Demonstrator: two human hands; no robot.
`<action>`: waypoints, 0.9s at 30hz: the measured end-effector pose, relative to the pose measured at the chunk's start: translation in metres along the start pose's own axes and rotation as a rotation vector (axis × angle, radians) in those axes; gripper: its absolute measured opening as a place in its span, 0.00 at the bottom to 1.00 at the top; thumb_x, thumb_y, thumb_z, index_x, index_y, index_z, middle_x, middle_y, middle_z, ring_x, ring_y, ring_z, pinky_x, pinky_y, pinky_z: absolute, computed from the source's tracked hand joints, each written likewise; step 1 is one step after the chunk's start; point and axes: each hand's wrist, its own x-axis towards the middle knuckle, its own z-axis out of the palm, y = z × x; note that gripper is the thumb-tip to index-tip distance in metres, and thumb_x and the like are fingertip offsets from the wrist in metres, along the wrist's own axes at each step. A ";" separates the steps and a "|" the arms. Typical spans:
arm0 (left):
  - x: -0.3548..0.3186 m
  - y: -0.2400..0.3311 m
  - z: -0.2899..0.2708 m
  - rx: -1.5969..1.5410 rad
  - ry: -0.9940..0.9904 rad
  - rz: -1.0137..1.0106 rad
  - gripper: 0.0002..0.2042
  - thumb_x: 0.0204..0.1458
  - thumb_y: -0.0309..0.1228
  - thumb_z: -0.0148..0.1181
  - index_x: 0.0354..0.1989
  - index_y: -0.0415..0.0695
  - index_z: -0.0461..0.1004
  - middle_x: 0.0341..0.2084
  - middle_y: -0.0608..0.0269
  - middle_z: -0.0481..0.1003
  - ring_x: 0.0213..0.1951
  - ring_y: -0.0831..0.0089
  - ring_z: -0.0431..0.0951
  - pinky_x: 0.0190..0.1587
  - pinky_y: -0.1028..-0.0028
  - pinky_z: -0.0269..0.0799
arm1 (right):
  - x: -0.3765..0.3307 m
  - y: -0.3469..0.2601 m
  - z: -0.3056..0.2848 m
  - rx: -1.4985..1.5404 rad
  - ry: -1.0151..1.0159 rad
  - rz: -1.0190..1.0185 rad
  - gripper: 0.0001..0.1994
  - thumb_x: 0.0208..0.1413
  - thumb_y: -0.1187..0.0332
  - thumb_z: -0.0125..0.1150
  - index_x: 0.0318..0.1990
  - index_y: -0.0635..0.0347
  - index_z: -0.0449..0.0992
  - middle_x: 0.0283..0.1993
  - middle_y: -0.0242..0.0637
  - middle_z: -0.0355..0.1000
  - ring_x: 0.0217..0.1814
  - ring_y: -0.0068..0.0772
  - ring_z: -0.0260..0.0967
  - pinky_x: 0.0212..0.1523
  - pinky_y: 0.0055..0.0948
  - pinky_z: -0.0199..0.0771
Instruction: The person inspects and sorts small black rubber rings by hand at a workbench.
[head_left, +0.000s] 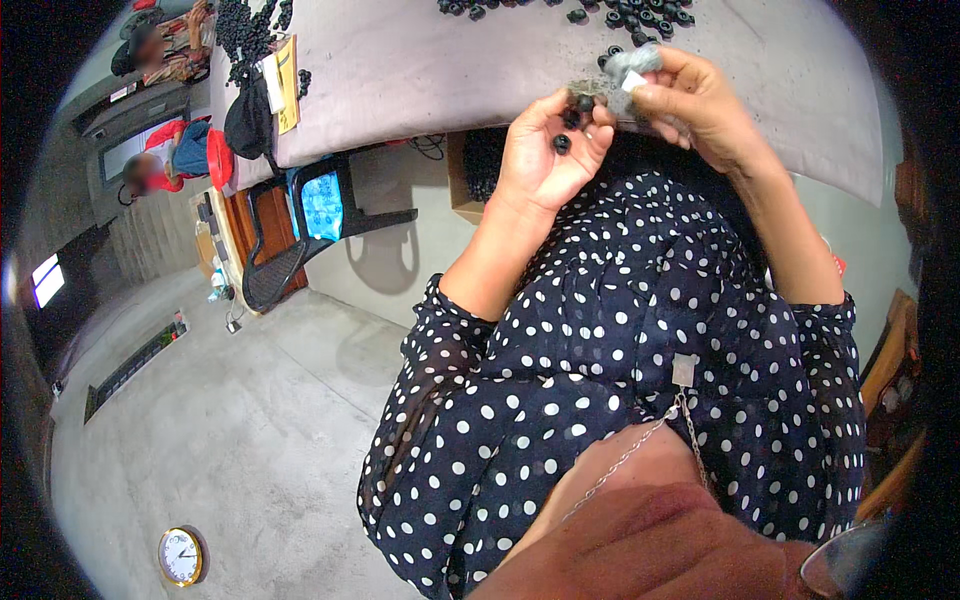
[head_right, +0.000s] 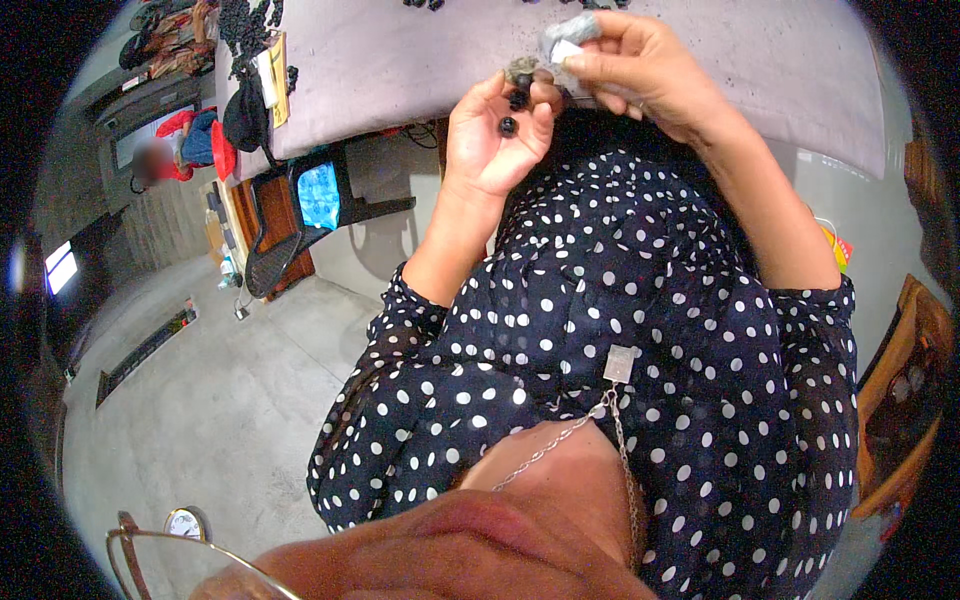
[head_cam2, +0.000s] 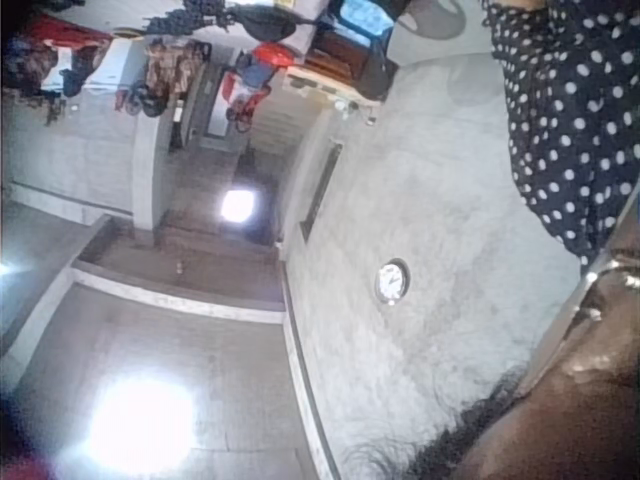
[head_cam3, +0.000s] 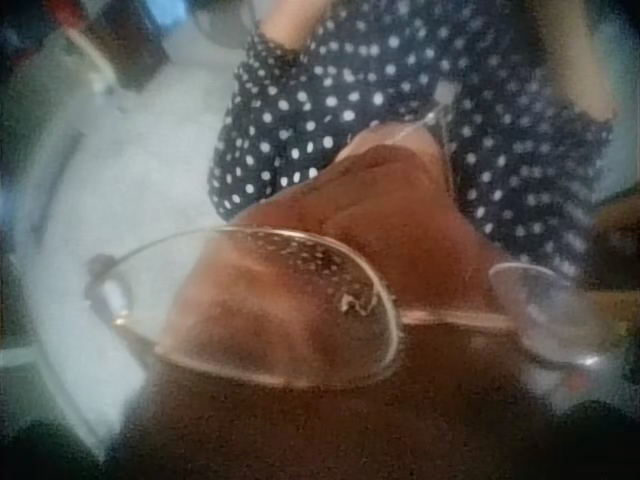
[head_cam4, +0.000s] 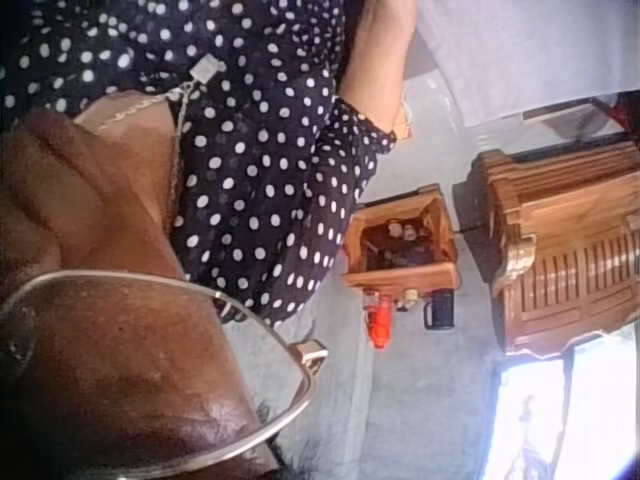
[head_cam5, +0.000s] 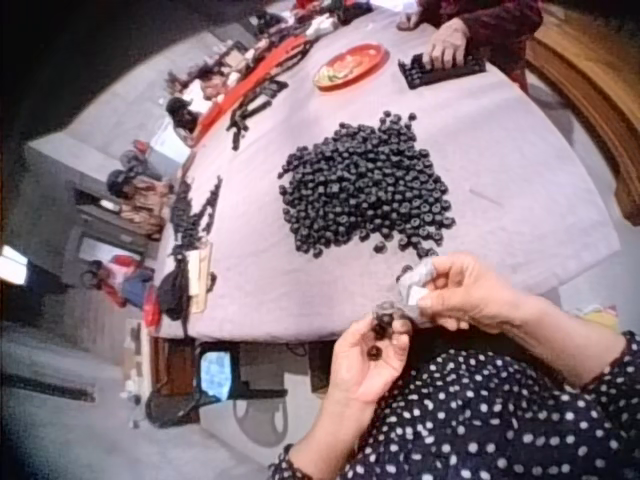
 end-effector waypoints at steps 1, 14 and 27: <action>0.002 0.003 0.001 -0.012 0.034 0.002 0.12 0.56 0.34 0.50 0.40 0.38 0.69 0.32 0.55 0.73 0.34 0.66 0.76 0.34 0.70 0.78 | 0.003 0.003 -0.007 0.082 0.026 -0.058 0.12 0.53 0.66 0.59 0.43 0.61 0.71 0.24 0.25 0.67 0.15 0.10 0.57 0.12 0.11 0.51; 0.043 0.023 0.020 1.978 0.076 1.001 0.08 0.46 0.30 0.60 0.27 0.36 0.75 0.23 0.56 0.75 0.26 0.64 0.75 0.31 0.69 0.69 | 0.009 0.004 -0.012 0.158 0.136 -0.163 0.09 0.56 0.68 0.55 0.42 0.62 0.70 0.27 0.29 0.66 0.17 0.12 0.57 0.14 0.12 0.51; -0.068 0.085 -0.077 1.220 0.633 0.456 0.02 0.48 0.26 0.59 0.29 0.41 0.76 0.17 0.74 0.68 0.16 0.90 0.60 0.16 0.87 0.52 | 0.008 0.007 -0.006 0.117 0.159 -0.144 0.12 0.56 0.68 0.56 0.45 0.63 0.70 0.26 0.26 0.66 0.18 0.10 0.55 0.16 0.09 0.50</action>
